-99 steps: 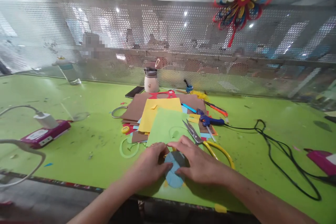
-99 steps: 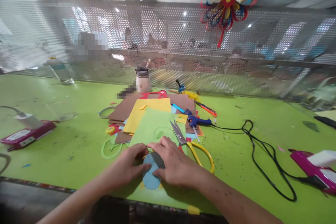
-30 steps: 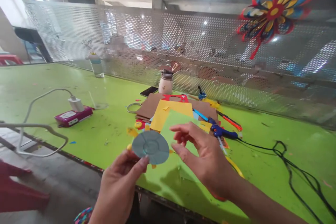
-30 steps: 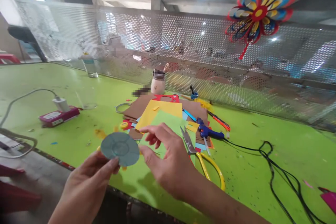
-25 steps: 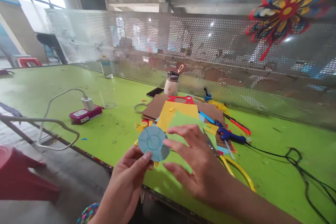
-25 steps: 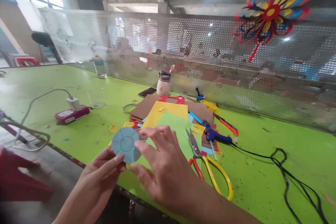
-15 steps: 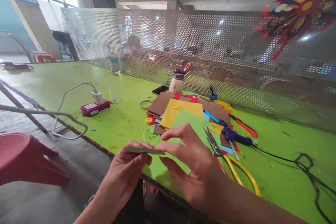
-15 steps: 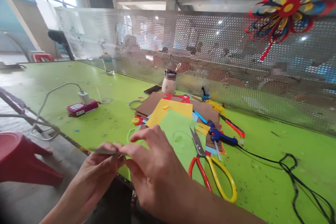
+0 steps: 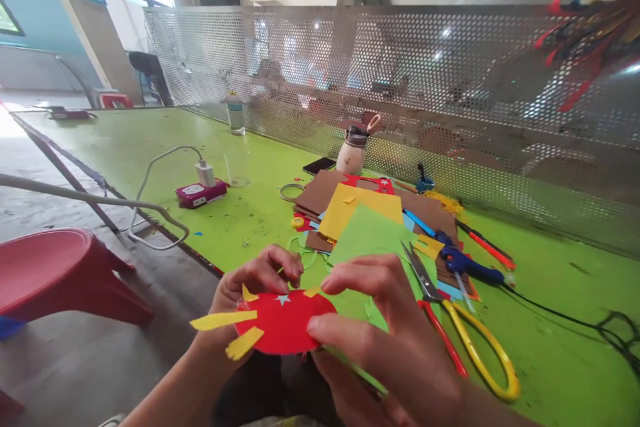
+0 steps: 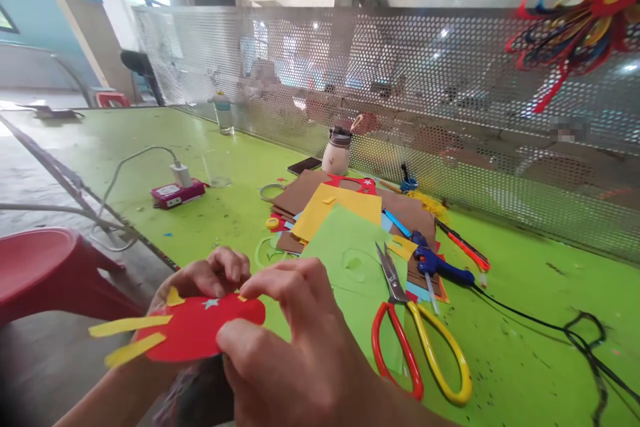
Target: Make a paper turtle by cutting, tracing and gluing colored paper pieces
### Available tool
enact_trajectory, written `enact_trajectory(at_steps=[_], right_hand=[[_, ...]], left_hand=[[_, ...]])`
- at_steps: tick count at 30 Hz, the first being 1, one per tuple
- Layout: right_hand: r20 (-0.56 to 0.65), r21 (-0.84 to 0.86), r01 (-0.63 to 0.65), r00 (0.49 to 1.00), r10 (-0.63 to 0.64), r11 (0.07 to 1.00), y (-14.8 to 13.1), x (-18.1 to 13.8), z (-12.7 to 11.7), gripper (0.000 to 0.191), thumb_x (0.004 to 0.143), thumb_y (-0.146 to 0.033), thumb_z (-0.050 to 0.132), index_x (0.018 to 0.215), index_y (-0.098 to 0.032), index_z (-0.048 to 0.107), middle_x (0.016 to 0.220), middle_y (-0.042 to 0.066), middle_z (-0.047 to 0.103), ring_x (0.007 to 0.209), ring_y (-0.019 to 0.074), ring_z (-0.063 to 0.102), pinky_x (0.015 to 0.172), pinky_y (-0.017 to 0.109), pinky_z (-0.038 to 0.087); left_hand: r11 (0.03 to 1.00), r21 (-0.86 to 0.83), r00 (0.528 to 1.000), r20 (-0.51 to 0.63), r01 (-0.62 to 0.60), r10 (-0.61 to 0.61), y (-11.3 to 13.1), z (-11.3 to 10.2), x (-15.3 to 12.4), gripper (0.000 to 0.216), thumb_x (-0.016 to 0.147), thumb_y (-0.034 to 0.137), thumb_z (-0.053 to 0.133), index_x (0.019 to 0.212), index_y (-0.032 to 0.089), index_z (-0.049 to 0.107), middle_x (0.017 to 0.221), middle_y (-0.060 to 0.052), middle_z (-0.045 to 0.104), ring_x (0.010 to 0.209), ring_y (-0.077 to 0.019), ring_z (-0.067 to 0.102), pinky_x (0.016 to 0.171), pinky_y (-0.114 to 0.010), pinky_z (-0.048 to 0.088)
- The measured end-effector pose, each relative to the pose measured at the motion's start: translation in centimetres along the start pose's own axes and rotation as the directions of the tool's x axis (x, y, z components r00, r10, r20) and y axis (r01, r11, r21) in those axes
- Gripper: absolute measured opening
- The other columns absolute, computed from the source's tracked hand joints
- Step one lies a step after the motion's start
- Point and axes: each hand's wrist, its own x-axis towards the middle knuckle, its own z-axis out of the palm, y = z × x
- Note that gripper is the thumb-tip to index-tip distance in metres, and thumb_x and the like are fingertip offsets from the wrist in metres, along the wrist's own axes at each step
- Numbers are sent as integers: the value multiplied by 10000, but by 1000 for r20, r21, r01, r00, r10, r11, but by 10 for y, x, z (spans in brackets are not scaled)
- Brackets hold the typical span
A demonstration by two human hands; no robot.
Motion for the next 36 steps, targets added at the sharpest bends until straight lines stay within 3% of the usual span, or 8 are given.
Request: enact_trajectory(at_steps=[3,10,15,20,23,27,32,36], right_hand=[[-93,8,-23,995,24,1000,-3,-2,5,263,669,43,594,827,-165,628,961,64,518,882,196,506,817,375,495],[15,166,-87,996,86,982,-3,-1,-6,173,729,-71,630,884,-143,657,884,75,585,858,190,541,796,360,499],[17,263,-195,980,197,945,-1,8,-12,104,773,-33,611,841,-92,661,749,63,637,736,141,583,679,269,510],[-18,255,-336,936,352,907,0,10,-16,176,789,-44,587,943,-104,649,885,62,648,854,142,614,791,257,494],[34,238,-427,902,431,873,8,11,-23,100,838,-109,561,839,-130,659,765,26,659,716,120,616,673,234,488],[-5,119,-555,829,560,823,29,4,-34,129,868,-211,545,824,-164,657,702,3,652,652,134,604,632,256,477],[93,-48,-675,731,676,737,53,-19,-42,202,877,-270,517,761,-165,646,667,15,634,638,159,583,622,280,455],[182,-119,-636,741,646,763,54,-40,-40,205,893,-236,492,752,-175,628,687,5,617,655,146,563,616,264,428]], left_hand=[[988,95,986,126,-120,108,7,-2,4,295,723,538,674,802,262,738,771,-51,573,771,-216,535,720,-373,436],[977,108,952,266,-182,148,9,-2,9,278,763,485,663,859,235,738,735,-61,604,741,-214,564,685,-370,450],[995,22,994,61,92,-94,4,12,3,94,704,317,763,711,235,718,692,-13,638,704,-168,567,660,-300,446],[910,-122,908,-93,397,-409,2,24,1,200,621,254,823,809,249,754,661,13,690,644,-130,599,631,-228,471],[876,-139,869,-127,461,-478,-2,26,4,204,596,219,831,781,207,748,674,1,704,586,-115,588,584,-214,473],[821,-129,807,-153,556,-571,-9,26,8,220,591,184,830,788,172,730,696,-9,700,580,-101,576,573,-202,469],[793,-92,784,-117,603,-610,-17,25,12,219,636,213,809,827,166,713,719,-11,687,598,-89,544,589,-193,437],[763,-16,758,-105,646,-644,-22,26,14,184,671,254,785,799,164,687,700,1,658,596,-90,524,581,-197,405]])
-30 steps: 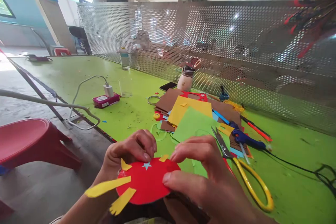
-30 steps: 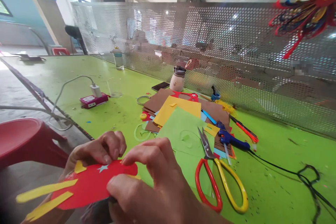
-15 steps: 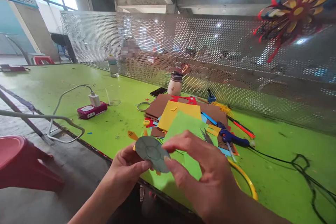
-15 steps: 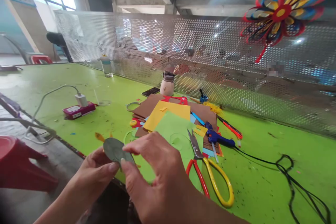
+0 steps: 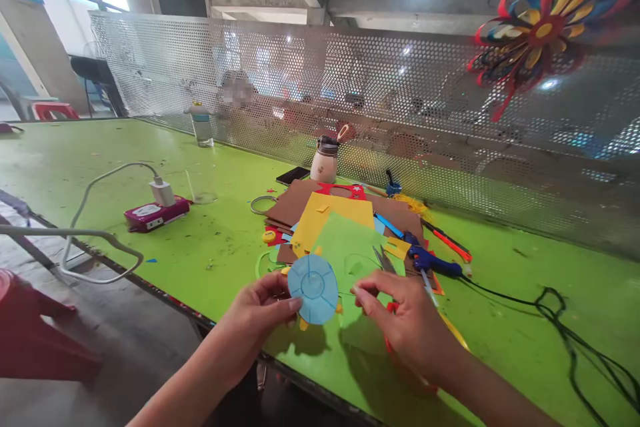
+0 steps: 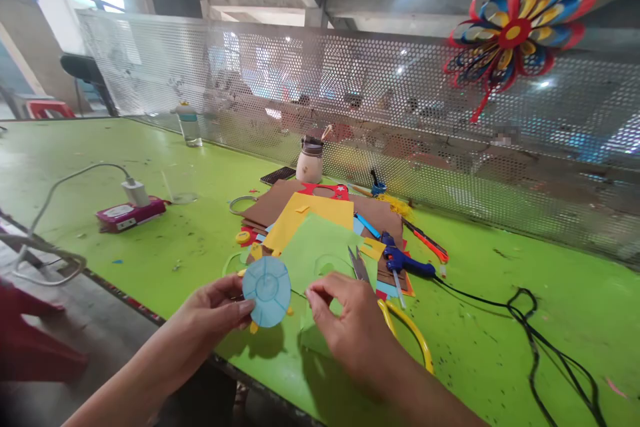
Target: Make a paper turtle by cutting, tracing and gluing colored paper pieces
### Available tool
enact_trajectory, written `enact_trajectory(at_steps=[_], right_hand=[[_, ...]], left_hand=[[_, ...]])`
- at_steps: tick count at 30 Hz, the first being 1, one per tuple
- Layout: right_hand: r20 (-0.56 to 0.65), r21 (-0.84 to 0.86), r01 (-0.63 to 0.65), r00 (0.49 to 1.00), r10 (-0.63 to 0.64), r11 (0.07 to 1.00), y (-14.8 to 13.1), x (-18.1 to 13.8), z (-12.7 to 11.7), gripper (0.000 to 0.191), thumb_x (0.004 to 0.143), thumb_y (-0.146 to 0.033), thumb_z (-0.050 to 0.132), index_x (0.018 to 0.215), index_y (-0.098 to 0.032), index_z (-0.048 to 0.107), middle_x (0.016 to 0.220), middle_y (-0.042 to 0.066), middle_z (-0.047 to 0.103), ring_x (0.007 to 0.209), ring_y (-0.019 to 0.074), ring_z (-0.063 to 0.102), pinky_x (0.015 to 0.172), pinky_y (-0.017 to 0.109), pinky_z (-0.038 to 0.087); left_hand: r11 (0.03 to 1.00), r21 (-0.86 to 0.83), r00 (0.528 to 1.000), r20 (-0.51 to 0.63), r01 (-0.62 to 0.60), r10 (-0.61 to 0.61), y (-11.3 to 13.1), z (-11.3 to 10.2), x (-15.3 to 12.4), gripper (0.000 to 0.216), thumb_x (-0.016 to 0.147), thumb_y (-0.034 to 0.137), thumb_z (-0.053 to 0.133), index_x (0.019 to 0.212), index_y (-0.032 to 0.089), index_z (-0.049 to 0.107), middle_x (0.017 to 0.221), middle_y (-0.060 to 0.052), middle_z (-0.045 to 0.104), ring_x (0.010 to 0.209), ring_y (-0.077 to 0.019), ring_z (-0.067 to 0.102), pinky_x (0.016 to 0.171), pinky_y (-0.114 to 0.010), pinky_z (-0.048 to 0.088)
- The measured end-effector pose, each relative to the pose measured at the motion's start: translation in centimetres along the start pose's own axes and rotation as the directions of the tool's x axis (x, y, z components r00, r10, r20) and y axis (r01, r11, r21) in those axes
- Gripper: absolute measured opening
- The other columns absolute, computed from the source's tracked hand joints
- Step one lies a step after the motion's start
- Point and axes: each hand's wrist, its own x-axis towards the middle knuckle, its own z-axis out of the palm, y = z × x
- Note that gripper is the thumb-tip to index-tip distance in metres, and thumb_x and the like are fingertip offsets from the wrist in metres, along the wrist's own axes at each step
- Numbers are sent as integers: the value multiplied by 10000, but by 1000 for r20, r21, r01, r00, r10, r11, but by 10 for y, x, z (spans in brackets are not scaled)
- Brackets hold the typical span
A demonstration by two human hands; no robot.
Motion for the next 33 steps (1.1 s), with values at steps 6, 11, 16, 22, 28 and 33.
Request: enact_trajectory(at_steps=[6,11,16,22,28,33], right_hand=[[-40,-52,76,996,-78,996,15,-15,6,189,898,-232,482,781,-174,619,700,14,586,657,153,547,619,272,414],[-150,84,-145,976,156,986,28,-12,-1,260,903,-356,498,751,-179,613,722,33,603,705,183,556,654,283,438],[-103,249,-262,950,294,932,31,-11,3,246,869,-406,544,781,-180,586,762,34,621,752,194,585,698,300,457],[6,536,-355,909,417,766,23,-10,13,251,732,-362,695,723,-189,512,657,-25,558,629,143,558,601,267,465],[-12,639,-339,893,450,691,24,-5,10,235,702,-296,721,745,-174,524,644,-37,568,612,123,559,616,263,452],[-65,656,-313,883,465,687,32,0,9,228,692,-287,721,759,-175,535,650,-31,590,606,128,585,623,274,467]], left_hand=[[980,194,999,-4,-34,36,1,11,9,198,648,308,781,719,154,679,627,6,625,551,-101,486,536,-222,352],[967,250,999,34,-38,30,3,24,25,228,618,319,781,713,139,679,627,-3,629,552,-107,494,541,-235,354],[970,243,997,74,-10,-8,0,31,36,236,579,305,788,697,139,670,585,9,611,518,-105,501,523,-241,363],[972,237,997,75,-7,-11,-5,33,38,241,591,319,784,701,138,668,599,5,617,538,-105,502,537,-239,370],[961,274,999,48,-34,22,5,25,41,225,666,331,750,758,158,639,588,8,629,538,-125,539,541,-248,403],[964,267,1000,18,-21,17,30,16,66,233,681,337,740,722,153,602,711,-53,686,690,-176,632,628,-276,472]])
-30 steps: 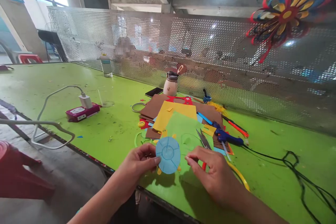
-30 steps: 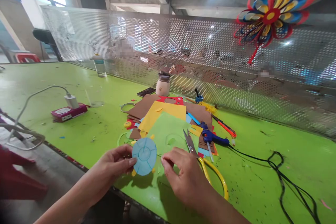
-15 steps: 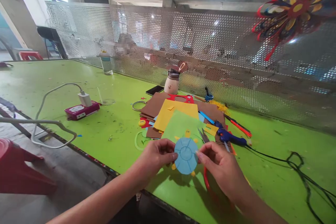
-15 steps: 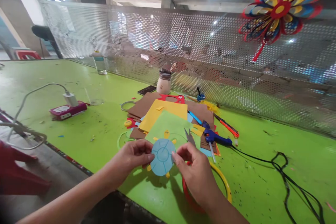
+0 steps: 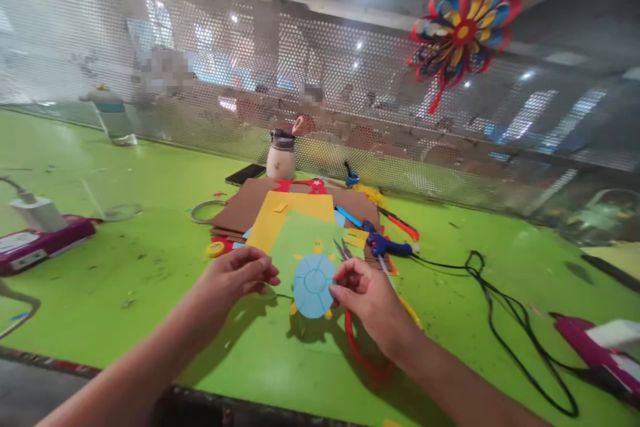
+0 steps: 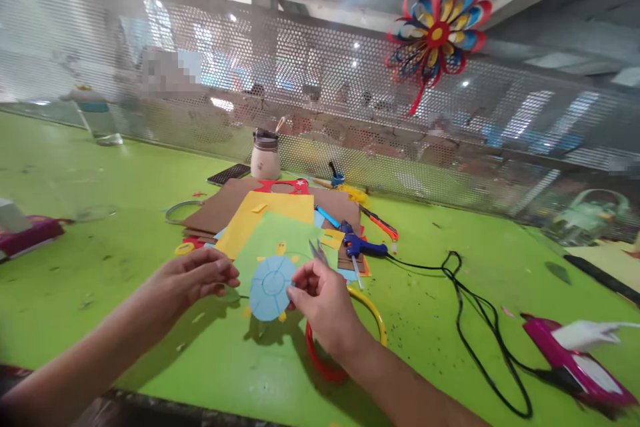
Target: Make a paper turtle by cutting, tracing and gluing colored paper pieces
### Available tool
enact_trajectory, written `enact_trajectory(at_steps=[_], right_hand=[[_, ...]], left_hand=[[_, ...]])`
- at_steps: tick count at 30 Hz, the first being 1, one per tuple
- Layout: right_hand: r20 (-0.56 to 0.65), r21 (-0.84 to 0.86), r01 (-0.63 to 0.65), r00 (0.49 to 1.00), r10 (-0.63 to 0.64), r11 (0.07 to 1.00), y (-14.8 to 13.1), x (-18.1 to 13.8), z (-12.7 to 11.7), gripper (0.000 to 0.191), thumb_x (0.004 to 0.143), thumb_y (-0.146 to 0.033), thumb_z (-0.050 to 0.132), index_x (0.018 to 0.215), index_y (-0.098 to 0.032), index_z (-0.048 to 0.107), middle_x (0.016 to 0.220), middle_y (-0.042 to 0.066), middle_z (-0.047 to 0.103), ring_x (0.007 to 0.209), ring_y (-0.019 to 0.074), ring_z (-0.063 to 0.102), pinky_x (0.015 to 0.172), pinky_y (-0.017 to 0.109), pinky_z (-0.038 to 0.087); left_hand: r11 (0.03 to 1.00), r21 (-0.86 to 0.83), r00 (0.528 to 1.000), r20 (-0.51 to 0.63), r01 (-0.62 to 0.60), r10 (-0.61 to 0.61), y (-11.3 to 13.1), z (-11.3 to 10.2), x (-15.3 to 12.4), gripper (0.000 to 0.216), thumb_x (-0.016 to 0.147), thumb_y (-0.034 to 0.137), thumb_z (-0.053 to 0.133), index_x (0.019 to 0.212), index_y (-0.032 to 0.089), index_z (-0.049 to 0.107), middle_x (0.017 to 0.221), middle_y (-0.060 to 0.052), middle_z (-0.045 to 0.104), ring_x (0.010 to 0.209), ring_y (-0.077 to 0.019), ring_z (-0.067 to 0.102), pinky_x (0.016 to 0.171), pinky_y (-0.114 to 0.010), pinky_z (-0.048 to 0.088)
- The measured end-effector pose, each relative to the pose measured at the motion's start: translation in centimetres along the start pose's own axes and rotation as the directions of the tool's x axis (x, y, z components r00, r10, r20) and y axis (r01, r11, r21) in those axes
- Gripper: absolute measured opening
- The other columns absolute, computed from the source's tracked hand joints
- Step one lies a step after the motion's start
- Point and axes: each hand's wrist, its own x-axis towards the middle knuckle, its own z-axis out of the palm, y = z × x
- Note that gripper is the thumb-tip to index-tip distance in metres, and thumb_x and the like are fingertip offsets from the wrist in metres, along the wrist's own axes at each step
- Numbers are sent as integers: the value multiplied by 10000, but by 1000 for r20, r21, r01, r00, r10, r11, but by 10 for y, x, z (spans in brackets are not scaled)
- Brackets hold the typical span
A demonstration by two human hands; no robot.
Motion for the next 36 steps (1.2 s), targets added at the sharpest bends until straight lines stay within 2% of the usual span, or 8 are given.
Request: enact_trajectory(at_steps=[5,11,17,21,27,31,33,36], right_hand=[[-12,24,0,1000,0,1000,1,3,5,234,678,-312,727,722,-188,533,588,-44,567,566,134,591,602,277,482],[-23,-35,26,999,-27,999,7,6,1,269,685,-380,718,748,-186,543,599,-37,578,574,145,609,601,285,507],[-44,-248,71,995,-84,966,0,39,-20,184,782,-326,638,843,-155,614,717,34,661,669,174,627,674,328,502],[10,-342,54,998,-54,938,-13,64,-36,136,771,-250,626,849,-145,664,701,28,667,628,170,632,663,333,504],[25,-428,60,998,-54,902,-17,19,-40,215,833,-339,583,918,-153,651,858,77,693,800,223,649,738,366,517],[57,-597,210,974,-220,774,-12,0,-33,178,860,-321,563,896,-180,666,896,70,682,841,225,622,793,369,475],[15,-539,197,974,-224,819,-11,3,-31,179,853,-321,573,940,-186,652,920,71,662,867,226,611,810,373,463],[-60,-340,86,992,-113,937,-11,17,-27,324,825,-334,597,1110,-185,560,954,75,618,876,223,599,778,372,476]], left_hand=[[994,105,999,-1,38,-38,15,9,27,294,671,400,738,702,157,577,689,-55,687,657,-187,653,602,-284,472],[994,16,953,284,104,-104,2,21,36,485,642,256,764,1066,189,538,662,21,645,618,-162,613,605,-297,465],[997,65,984,169,38,-49,-1,22,33,496,624,165,698,1073,153,489,555,82,543,493,-102,509,499,-235,375],[997,76,979,200,27,-41,-1,28,23,504,596,128,670,1065,169,489,541,96,520,479,-100,487,480,-237,388],[993,121,950,312,-10,-28,-8,40,21,459,621,137,652,1051,164,493,564,91,512,482,-96,490,469,-238,419],[990,137,948,317,-44,-2,-7,43,33,490,616,124,657,1075,161,488,551,100,509,460,-103,502,459,-249,436],[989,139,952,305,-60,15,-5,42,39,508,622,133,659,1094,160,474,556,99,515,464,-106,514,467,-252,444],[989,127,954,299,-80,38,-3,39,43,528,639,161,662,1123,159,451,569,96,520,485,-107,521,488,-253,454]])
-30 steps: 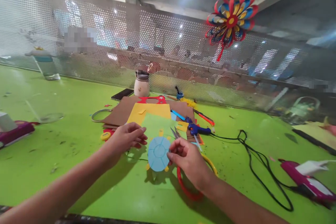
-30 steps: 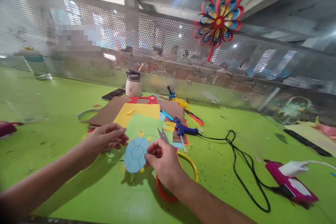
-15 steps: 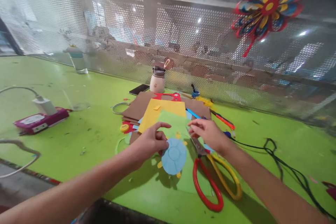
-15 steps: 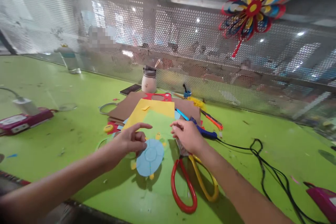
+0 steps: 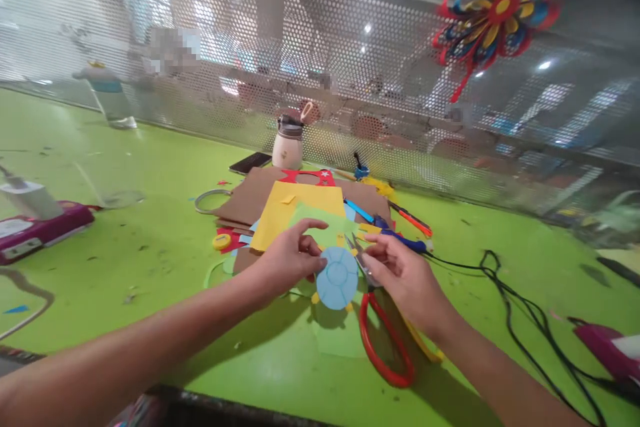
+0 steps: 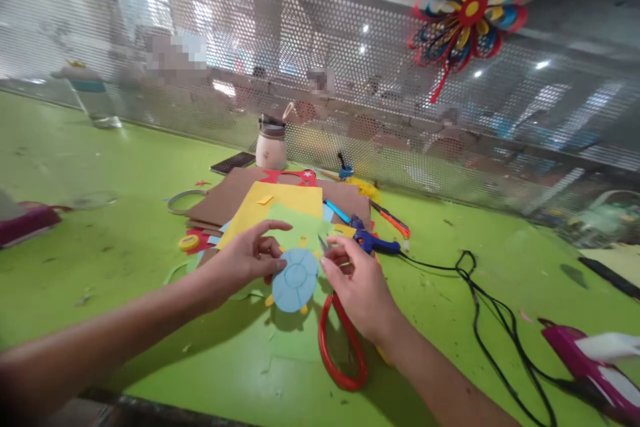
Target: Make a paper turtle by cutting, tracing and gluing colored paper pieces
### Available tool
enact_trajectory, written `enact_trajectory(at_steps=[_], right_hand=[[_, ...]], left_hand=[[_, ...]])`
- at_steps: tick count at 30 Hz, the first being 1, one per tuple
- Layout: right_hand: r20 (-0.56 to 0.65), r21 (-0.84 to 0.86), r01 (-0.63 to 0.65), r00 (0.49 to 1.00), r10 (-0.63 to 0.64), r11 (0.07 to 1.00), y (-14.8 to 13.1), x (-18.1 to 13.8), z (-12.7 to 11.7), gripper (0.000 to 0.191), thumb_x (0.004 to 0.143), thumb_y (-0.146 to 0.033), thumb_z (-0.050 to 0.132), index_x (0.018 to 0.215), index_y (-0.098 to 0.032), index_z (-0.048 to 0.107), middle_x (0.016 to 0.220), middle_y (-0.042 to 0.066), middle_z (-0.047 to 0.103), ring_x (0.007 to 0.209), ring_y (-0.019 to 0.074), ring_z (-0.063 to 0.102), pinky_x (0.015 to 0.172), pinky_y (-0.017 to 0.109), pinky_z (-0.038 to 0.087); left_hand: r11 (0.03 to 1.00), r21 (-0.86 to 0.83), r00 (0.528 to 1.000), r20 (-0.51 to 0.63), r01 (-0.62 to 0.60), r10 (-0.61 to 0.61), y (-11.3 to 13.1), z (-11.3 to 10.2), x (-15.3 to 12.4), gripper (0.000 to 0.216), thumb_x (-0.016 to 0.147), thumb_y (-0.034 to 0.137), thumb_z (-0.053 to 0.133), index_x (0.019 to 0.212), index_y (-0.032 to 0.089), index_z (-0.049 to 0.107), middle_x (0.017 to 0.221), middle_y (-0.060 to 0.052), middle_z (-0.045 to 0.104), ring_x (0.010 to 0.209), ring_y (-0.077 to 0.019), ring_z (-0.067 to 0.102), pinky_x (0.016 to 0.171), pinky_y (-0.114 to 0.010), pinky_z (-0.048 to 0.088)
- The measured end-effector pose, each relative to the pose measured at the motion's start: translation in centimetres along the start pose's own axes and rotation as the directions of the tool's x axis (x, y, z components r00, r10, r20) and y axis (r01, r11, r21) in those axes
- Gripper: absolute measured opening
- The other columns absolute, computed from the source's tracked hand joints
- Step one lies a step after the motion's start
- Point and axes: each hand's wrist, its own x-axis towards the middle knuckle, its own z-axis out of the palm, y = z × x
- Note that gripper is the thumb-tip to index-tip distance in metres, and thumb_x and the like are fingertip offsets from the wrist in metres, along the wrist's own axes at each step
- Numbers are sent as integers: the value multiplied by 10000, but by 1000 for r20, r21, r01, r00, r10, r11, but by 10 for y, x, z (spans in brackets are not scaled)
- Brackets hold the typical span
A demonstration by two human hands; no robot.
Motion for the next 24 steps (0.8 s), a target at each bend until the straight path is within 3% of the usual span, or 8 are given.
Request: enact_trajectory(at_steps=[7,14,20,24], right_hand=[[91,187,-120,990,104,975,-3,14,17,479,701,-225,673,1157,-194,529,732,-37,553,663,133,569,652,285,467],[159,333,-190,977,143,924,0,6,24,528,665,-275,731,1142,-181,526,708,-42,570,643,129,593,654,288,480],[176,254,-173,976,131,951,4,6,27,461,684,-196,702,1122,-158,561,698,-31,588,635,123,584,641,284,480],[88,105,-105,991,96,989,8,6,14,322,721,-193,669,1037,-153,621,779,18,631,690,156,618,697,335,499]], left_hand=[[1000,-15,1000,25,5,-4,1,-5,-1,572,666,222,705,1175,173,449,613,72,550,520,-117,526,506,-264,457],[983,-91,979,141,162,-148,7,-24,-5,494,754,281,669,1199,168,486,842,-40,651,741,-168,605,597,-276,453],[992,8,968,220,125,-124,0,-29,-2,487,712,185,709,1160,145,523,709,12,626,599,-108,523,560,-250,406],[993,27,966,230,114,-117,0,-31,-1,465,685,170,719,1118,142,552,690,17,624,581,-114,530,544,-256,415]])
